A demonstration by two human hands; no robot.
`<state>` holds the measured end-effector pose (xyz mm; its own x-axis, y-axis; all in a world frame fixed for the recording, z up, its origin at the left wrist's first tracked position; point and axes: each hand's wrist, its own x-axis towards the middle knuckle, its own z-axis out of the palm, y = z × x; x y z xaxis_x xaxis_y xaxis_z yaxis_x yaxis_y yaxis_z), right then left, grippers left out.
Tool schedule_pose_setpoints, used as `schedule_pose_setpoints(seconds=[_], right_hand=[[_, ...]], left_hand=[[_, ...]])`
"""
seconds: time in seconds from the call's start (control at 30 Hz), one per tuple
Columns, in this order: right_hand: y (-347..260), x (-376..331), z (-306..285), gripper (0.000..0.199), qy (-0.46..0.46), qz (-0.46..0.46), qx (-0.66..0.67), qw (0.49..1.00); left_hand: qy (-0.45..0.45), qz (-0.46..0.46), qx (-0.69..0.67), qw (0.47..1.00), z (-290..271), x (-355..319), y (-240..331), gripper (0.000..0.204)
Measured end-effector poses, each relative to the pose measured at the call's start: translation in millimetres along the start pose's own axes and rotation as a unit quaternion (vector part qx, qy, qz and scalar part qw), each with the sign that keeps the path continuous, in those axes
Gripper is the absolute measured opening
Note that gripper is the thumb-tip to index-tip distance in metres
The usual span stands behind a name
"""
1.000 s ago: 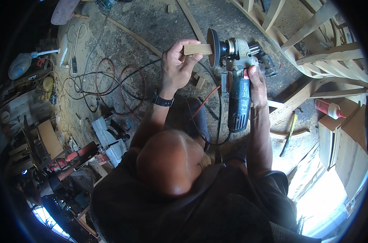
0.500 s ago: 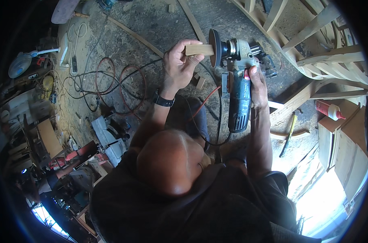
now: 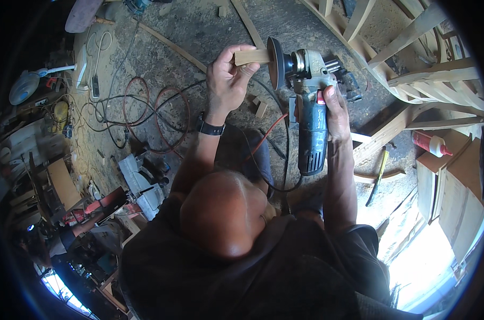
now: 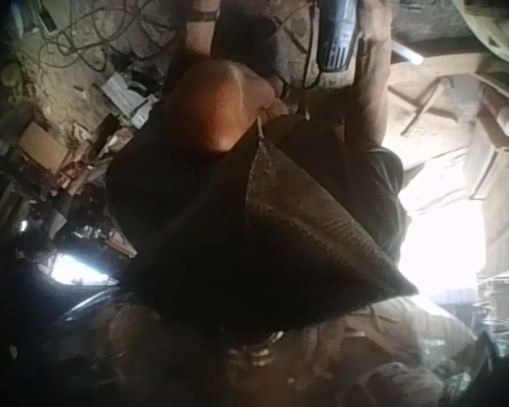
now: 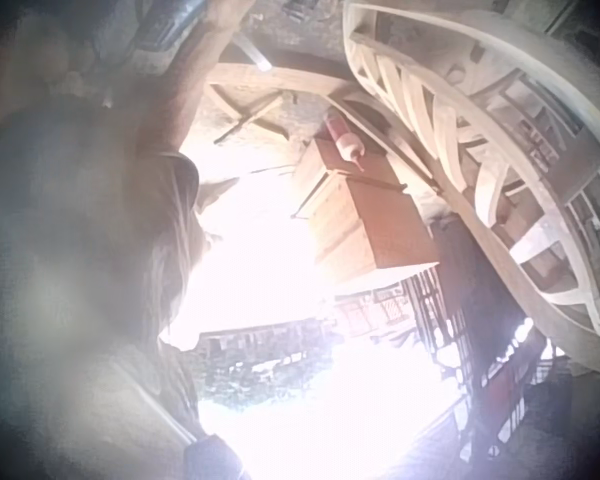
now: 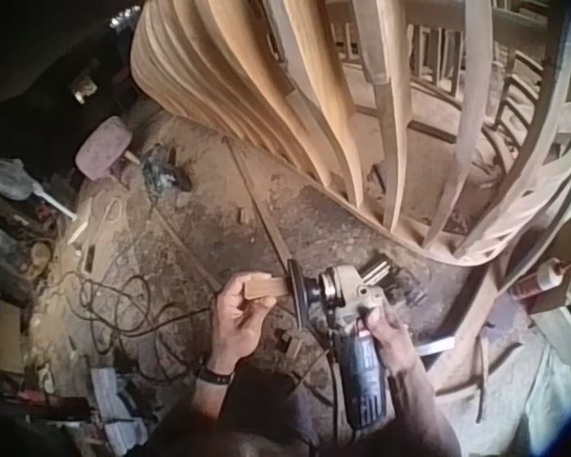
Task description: The person measures and marks a small wood block with a ruler and pen, uses a miter saw to cut it, sands the block with a power sander, and then applies glue to attach it to a large wooden slatted structure, finally hammering a nail into the block to secure it.
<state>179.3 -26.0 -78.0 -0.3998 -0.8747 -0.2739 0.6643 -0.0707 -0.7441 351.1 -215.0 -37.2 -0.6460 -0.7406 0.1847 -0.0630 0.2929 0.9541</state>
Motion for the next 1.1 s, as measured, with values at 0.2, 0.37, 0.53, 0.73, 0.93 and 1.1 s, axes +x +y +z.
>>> schedule_pose_setpoints(seconds=[0.2, 0.37, 0.53, 0.73, 0.93, 1.1], right_hand=[[0.3, 0.5, -5.4, 0.07, -0.012, 0.011, 0.013, 1.0], [2.8, 0.5, -4.3, 0.07, 0.014, -0.001, 0.007, 1.0], [3.5, -0.2, -2.3, 0.071, 0.023, 0.007, 0.012, 1.0], [0.3, 1.5, -0.1, 0.069, 0.024, -0.006, -0.003, 1.0], [-0.9, 0.7, 2.1, 0.069, 0.028, -0.002, 0.018, 0.999], [1.5, 3.4, -0.4, 0.068, 0.022, -0.004, 0.004, 1.0]], left_hand=[[0.006, -0.003, -0.035, 0.999, 4.1, -5.9, 4.2, 0.034], [0.007, -0.001, -0.051, 0.999, 7.1, -7.0, 3.0, 0.033], [-0.002, 0.002, -0.042, 0.999, 6.3, -8.5, 0.5, 0.033], [0.001, -0.001, -0.031, 1.0, 7.6, -9.1, 4.0, 0.033], [0.001, 0.0, -0.019, 1.0, 9.3, -8.7, 4.6, 0.033], [-0.003, -0.012, -0.019, 1.0, 6.8, -9.4, -0.7, 0.034]])
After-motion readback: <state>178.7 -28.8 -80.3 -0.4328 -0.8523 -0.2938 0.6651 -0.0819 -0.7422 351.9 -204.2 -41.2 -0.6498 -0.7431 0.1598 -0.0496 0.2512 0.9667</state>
